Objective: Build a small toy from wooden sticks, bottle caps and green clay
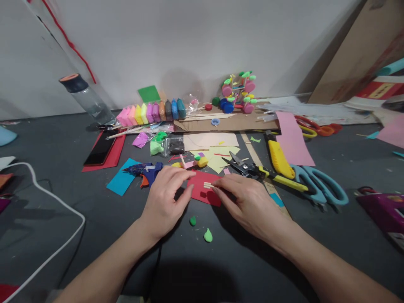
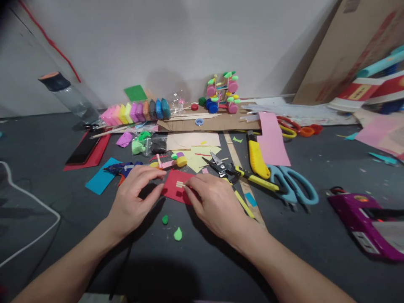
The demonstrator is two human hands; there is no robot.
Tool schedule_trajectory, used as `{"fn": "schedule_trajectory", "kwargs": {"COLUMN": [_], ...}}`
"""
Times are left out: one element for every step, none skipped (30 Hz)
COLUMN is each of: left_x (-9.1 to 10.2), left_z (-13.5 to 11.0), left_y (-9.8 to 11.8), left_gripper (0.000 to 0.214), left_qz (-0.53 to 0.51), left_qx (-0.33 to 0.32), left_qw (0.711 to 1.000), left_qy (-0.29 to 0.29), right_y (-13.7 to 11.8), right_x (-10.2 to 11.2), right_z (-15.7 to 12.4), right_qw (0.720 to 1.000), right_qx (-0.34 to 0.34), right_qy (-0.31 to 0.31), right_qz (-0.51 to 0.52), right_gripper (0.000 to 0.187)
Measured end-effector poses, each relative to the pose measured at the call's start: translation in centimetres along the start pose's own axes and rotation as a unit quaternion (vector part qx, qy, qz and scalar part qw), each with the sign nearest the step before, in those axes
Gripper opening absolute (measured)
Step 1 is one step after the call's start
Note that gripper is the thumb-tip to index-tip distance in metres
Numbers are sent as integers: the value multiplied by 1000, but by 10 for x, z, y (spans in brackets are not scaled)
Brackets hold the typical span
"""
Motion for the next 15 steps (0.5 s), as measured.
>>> {"fn": "schedule_trajectory", "kwargs": {"left_x": [4,7,10,12,14,15,14,14,13,12,12,11,10,10,9], "left_z": [1,1,2,2,2,2,2,2,2,2,1,1,1,1,1], "left_y": [-2,-4,-5,-7,-7,-8,-9,-9,-10,-10,-10,-11,-11,-12,-14], "left_gripper": [21,22,23,25,26,28,29,31,32,33,34,36,38,40,42], "left_qz": [8,19,31,43,53,62,67,70,71,73,74,77,80,83,87], "left_qx": [5,8,8,8,8,7,6,6,6,7,8,10,14,18,23], "left_qw": [1000,999,999,998,997,996,996,995,995,995,995,995,995,995,994], "left_qy": [14,27,41,50,58,63,65,65,64,62,62,61,60,58,55], "right_y": [1,2,3,3,3,3,3,3,3,2,2,3,3,4,5], "right_x": [-2,-4,-5,-8,-10,-12,-15,-17,-18,-19,-18,-18,-17,-16,-14], "right_z": [0,1,1,2,2,3,3,3,4,4,4,4,4,4,4], "right_qw": [1000,1000,999,999,998,997,997,996,995,994,994,994,994,994,995], "right_qx": [-3,-5,-7,-7,-6,-5,-2,0,2,4,5,5,4,2,0], "right_qy": [-5,-10,-14,-19,-26,-34,-41,-48,-53,-57,-58,-58,-56,-52,-48], "right_qz": [-11,-23,-34,-45,-55,-63,-71,-78,-84,-88,-91,-92,-92,-92,-91], "right_gripper": [24,24,24,24,23,23,23,23,24,24,23,22,21,21,21]}}
Point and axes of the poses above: each hand's wrist, its own z-axis towards the middle knuckle, its own x-axis out of the back of the hand, y = z × x, the point moved 9 cm from there along z, towards the middle knuckle, and after that the axes turned 3 degrees about y, right-handed, at the moved point
